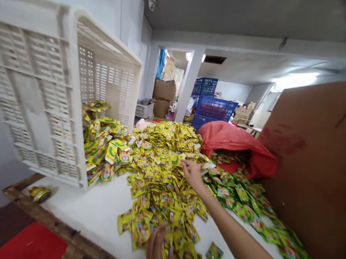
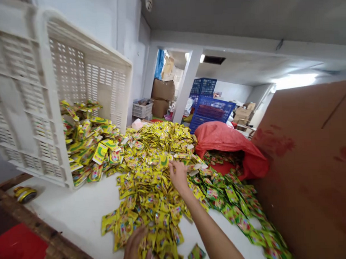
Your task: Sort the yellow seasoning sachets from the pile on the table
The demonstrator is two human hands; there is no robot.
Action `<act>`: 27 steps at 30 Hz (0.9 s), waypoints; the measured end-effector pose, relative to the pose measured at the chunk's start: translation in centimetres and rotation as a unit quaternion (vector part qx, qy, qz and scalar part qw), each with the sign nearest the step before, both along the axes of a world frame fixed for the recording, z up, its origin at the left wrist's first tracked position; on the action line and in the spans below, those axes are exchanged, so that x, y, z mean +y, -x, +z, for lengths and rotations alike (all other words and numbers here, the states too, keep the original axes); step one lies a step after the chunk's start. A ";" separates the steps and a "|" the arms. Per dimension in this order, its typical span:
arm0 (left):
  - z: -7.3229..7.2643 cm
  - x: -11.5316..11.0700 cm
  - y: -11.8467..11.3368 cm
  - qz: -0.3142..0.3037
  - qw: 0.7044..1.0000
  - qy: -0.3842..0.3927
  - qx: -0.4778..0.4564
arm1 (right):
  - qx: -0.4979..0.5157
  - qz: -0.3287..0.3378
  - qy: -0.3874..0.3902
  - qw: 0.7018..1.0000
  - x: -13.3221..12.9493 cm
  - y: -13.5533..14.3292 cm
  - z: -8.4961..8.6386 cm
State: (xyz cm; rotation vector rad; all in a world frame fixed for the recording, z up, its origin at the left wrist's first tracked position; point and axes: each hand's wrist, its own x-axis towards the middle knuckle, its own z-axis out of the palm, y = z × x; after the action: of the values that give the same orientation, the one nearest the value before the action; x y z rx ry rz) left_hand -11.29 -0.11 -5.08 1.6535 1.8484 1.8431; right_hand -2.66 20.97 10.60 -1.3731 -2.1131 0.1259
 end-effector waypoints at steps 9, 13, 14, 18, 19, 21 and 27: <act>2.4 -1.0 0.0 -0.121 0.989 0.023 0.080 | 0.160 0.234 0.212 0.935 -21.2 -5.8 -0.3; 2.7 -1.4 -0.2 -0.155 0.986 0.064 -0.009 | 0.195 0.103 0.188 0.957 -19.5 -9.1 -3.5; 3.0 -1.4 -0.5 -0.147 0.986 0.071 -0.047 | 0.181 0.038 0.161 0.969 -17.7 -10.2 -4.4; 3.6 -1.4 -2.3 -0.163 0.975 0.084 -0.123 | 0.102 -0.082 0.130 0.983 -10.2 -13.1 -7.3; 3.5 -1.4 -2.6 -0.173 0.973 0.089 -0.125 | 0.090 -0.081 0.136 0.983 -8.7 -13.2 -7.8; 3.2 -1.2 -2.9 -0.182 0.969 0.107 -0.132 | 0.066 -0.083 0.149 0.983 -6.7 -12.8 -8.7; 3.0 -0.8 -2.4 -0.172 0.961 0.137 -0.170 | 0.045 -0.105 0.195 0.974 -4.9 -12.0 -10.3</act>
State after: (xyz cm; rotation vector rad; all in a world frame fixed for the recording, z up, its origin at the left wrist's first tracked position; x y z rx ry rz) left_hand -8.86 -0.89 -2.06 1.3561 1.4854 1.5301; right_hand 9.38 16.09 0.32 -1.7714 -1.9190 0.5301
